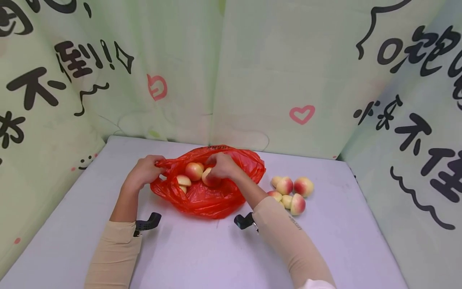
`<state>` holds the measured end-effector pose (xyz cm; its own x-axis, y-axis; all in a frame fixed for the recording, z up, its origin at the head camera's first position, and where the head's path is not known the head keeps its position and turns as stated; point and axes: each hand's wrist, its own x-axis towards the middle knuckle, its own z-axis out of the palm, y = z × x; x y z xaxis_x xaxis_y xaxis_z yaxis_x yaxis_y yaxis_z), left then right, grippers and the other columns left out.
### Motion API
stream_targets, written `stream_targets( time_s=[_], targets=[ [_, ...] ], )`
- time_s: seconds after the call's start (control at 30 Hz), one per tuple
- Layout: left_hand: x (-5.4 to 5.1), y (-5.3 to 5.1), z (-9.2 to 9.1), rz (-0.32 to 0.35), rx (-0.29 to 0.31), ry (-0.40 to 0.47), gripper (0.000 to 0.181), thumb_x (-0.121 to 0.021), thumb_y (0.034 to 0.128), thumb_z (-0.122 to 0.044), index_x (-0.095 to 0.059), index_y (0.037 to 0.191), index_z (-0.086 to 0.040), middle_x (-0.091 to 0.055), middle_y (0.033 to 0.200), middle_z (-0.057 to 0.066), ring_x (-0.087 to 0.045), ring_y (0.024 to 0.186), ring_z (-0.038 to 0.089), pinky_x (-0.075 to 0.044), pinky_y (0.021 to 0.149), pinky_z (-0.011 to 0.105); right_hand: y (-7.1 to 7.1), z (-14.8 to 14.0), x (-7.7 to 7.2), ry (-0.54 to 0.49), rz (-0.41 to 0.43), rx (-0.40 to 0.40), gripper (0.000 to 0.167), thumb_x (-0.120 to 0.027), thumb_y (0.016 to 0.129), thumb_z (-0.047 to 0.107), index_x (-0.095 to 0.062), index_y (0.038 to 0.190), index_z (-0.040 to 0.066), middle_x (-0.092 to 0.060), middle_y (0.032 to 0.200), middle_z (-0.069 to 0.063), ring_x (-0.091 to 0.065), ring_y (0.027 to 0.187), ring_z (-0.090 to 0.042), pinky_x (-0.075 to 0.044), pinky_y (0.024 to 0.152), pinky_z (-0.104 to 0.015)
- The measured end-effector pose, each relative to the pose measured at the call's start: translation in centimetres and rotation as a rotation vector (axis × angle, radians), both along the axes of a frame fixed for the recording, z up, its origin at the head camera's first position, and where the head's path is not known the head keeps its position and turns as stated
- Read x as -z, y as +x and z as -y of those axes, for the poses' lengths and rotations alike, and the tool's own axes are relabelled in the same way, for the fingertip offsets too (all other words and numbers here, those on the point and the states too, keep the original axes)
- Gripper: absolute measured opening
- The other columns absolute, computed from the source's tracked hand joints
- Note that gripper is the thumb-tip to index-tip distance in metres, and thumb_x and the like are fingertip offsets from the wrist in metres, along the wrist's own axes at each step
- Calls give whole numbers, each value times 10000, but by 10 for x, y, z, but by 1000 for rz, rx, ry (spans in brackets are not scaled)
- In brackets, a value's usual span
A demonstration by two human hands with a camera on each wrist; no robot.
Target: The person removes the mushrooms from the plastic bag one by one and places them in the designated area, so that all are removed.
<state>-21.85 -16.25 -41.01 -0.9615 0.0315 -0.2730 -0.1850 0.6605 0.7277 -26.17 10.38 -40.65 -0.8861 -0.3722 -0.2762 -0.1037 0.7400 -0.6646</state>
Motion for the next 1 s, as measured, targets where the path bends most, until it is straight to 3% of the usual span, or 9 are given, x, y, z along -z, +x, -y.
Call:
stream_targets(
  time_s=[0.3,0.63,1.0],
  targets=[
    [0,0,-1,7,-5,-6,374,-587,1023,-128,-614,1385,-36,-688,1249,213,-684,997,311,-627,802,337,-2,-1,1,20,21,-51,551,-808,880,140,-639,1398,60,-625,1405,-145,-586,1185,-297,-601,956,-420],
    [0,-1,-1,-5,-4,-6,375,-597,1018,-134,-620,1379,-33,-693,1247,215,-687,1006,315,-631,814,353,-2,-4,7,2,70,-36,598,-833,862,176,-630,1418,94,-657,1308,-102,-608,1118,-275,-612,924,-411],
    [0,0,-2,-13,7,-9,340,-591,1018,-125,-639,1339,-24,-712,1178,208,-672,956,299,-614,755,313,-1,-5,13,-4,65,-48,584,-829,862,155,-640,1413,105,-652,1300,-88,-597,1142,-283,-609,930,-417]
  ],
)
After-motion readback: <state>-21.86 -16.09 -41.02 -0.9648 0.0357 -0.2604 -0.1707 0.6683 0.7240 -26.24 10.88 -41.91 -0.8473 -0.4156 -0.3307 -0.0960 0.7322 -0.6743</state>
